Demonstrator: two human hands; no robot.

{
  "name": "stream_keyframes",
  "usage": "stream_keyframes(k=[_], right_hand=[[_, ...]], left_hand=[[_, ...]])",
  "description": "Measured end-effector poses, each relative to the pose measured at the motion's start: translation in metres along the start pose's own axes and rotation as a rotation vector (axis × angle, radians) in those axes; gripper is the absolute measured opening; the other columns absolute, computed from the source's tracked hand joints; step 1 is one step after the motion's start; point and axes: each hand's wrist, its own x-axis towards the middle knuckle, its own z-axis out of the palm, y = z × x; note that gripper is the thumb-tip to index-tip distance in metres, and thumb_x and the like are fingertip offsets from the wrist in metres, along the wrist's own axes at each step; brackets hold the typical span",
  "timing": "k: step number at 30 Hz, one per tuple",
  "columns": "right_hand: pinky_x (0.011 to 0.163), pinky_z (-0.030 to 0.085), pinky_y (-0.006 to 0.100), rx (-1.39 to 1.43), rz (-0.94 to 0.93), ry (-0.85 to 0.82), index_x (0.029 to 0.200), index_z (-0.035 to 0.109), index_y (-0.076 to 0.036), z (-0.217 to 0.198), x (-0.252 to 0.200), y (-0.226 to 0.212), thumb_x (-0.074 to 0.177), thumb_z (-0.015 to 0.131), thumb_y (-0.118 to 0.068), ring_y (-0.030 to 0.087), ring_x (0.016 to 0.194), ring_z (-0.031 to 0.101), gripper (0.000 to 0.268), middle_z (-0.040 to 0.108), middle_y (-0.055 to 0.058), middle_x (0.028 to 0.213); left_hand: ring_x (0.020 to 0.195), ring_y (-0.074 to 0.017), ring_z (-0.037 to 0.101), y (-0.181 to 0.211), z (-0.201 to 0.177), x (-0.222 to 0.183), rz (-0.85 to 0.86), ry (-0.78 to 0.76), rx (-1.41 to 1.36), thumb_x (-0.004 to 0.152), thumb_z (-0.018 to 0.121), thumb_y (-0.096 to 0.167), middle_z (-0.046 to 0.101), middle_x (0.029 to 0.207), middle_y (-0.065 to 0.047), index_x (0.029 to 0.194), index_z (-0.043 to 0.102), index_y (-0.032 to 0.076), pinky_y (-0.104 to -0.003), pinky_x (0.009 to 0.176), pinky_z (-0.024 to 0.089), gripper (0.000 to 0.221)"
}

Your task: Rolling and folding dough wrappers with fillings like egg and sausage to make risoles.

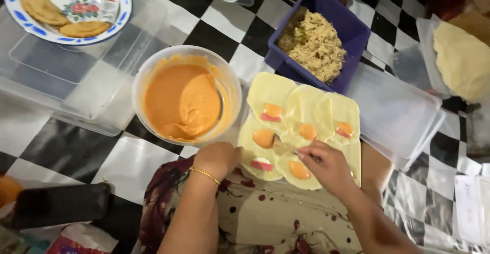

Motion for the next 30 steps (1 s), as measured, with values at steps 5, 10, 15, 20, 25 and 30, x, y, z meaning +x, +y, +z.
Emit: stream_keyframes(k=[5, 10, 15, 20, 25, 30], right_hand=[[0.049, 0.041, 0.023, -0.168, -0.148, 0.038, 0.098, 0.081, -0.007, 0.018, -0.046, 0.009, 0.084, 0.071, -0.008, 0.010, 0.055, 0.052, 0.017, 0.064, -0.002, 0.076], [0.046, 0.038, 0.022, -0.230, -0.200, 0.105, 0.106, 0.079, -0.005, 0.011, -0.055, -0.003, 0.086, 0.069, -0.004, 0.008, 0.052, 0.047, 0.023, 0.062, -0.002, 0.078], [0.048, 0.043, 0.024, -0.316, -0.245, 0.144, 0.103, 0.077, -0.004, 0.012, -0.058, 0.008, 0.085, 0.069, -0.004, 0.010, 0.052, 0.051, 0.020, 0.063, -0.002, 0.080], [0.051, 0.034, 0.021, -0.034, -0.043, 0.143, 0.102, 0.081, -0.003, 0.005, -0.049, 0.014, 0.087, 0.073, -0.007, 0.007, 0.056, 0.044, 0.018, 0.059, -0.003, 0.072], [0.057, 0.035, 0.020, 0.207, 0.071, 0.145, 0.107, 0.078, 0.003, -0.011, -0.045, 0.007, 0.091, 0.069, -0.001, 0.008, 0.064, 0.044, 0.018, 0.058, 0.000, 0.084], [0.054, 0.036, 0.020, 0.085, -0.063, 0.127, 0.106, 0.080, -0.003, 0.006, -0.046, 0.013, 0.088, 0.071, -0.003, 0.007, 0.060, 0.045, 0.021, 0.061, -0.001, 0.080]], left_hand=[[0.094, -0.0376, 0.068, -0.006, 0.012, 0.010, 0.011, 0.120, 0.046, 0.104, 0.043, 0.045, 0.074, 0.105, -0.015, 0.099, 0.074, 0.002, -0.048, 0.085, 0.053, 0.053], [0.092, -0.0385, 0.068, -0.004, 0.008, 0.007, -0.031, 0.100, 0.017, 0.104, 0.043, 0.045, 0.074, 0.103, -0.017, 0.097, 0.074, 0.001, -0.047, 0.084, 0.053, 0.054], [0.090, -0.0370, 0.069, -0.005, 0.010, 0.011, -0.044, 0.103, 0.005, 0.104, 0.043, 0.044, 0.074, 0.102, -0.017, 0.098, 0.074, 0.001, -0.047, 0.082, 0.053, 0.054], [0.091, -0.0391, 0.067, -0.009, 0.011, 0.011, -0.017, 0.122, -0.004, 0.102, 0.044, 0.046, 0.074, 0.103, -0.017, 0.098, 0.073, 0.000, -0.048, 0.084, 0.052, 0.055], [0.094, -0.0353, 0.069, 0.001, 0.000, 0.005, -0.105, 0.037, 0.001, 0.103, 0.044, 0.046, 0.075, 0.106, -0.015, 0.102, 0.075, 0.001, -0.045, 0.085, 0.053, 0.054], [0.091, -0.0338, 0.069, 0.002, -0.003, 0.001, -0.115, 0.020, -0.004, 0.104, 0.043, 0.046, 0.075, 0.104, -0.014, 0.100, 0.074, 0.000, -0.044, 0.084, 0.053, 0.055]])
